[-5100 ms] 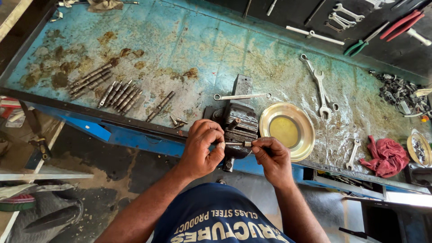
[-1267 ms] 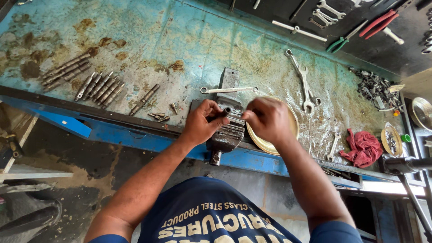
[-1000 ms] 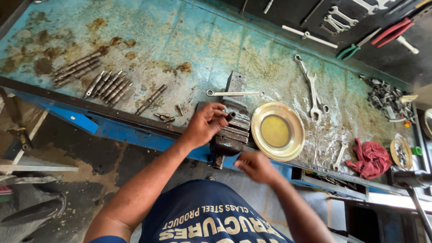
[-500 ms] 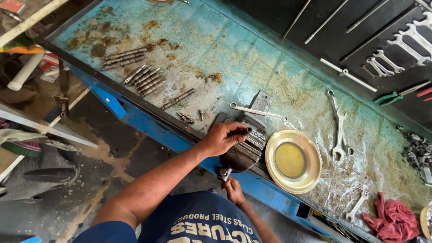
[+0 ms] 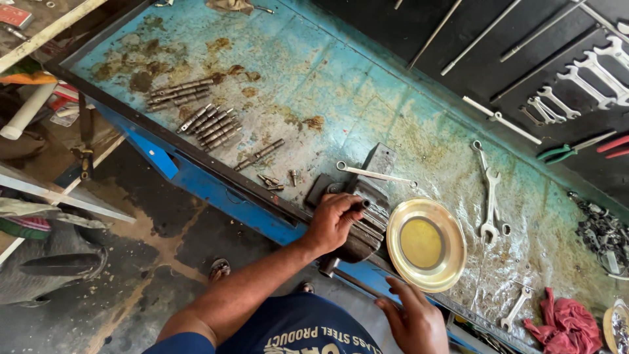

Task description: The person retrieves metal rods from a shelf and places them on a workbench. They then use a bench vise and wrench to secure and manipulate the rods, disassembling and reassembling small components while handling them one at a time.

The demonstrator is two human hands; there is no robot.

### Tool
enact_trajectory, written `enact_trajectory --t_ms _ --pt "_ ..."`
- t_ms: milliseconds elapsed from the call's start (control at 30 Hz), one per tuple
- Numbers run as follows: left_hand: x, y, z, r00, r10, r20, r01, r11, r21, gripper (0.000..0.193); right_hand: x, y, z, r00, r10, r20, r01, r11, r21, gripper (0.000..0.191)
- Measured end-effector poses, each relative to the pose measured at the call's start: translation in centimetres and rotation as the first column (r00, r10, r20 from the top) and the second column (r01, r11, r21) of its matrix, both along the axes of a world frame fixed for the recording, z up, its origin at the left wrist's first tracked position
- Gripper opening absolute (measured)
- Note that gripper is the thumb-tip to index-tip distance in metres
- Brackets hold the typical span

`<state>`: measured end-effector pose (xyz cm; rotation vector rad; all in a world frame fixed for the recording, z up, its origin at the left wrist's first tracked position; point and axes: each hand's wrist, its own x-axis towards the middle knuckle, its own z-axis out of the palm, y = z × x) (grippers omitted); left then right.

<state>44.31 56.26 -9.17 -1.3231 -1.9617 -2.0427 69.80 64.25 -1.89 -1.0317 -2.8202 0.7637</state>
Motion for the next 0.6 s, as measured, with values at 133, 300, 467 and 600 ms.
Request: enact_trajectory --t_ms 133,300,467,600 --pt "-2.9 -0.3 0.4 0.962 -0.267 -0.048 0.259 0.956 -0.136 0.028 -0.7 -4.5 -1.0 0.717 -0.340 -0.609 -0.084 0.825 -0.559 0.042" --pt "-6.6 0.1 1.5 0.849 -0.518 -0.104 0.487 0.844 -0.223 0.032 -7.7 -7.5 -4.2 0.756 -0.143 -0.639 -0.554 0.381 -0.740 0.075" --pt "-8.4 -0.1 1.9 0.743 -0.665 -0.072 0.624 0.728 -0.285 0.024 -13.2 -10.3 -8.9 0.861 0.171 -0.480 -0.461 0.661 -0.591 0.080" --pt "-8.2 -0.7 1.6 0.769 -0.636 -0.070 0.592 0.749 -0.297 0.022 -12.4 -12.5 -12.4 0.935 0.070 -0.347 -0.259 0.804 -0.536 0.077"
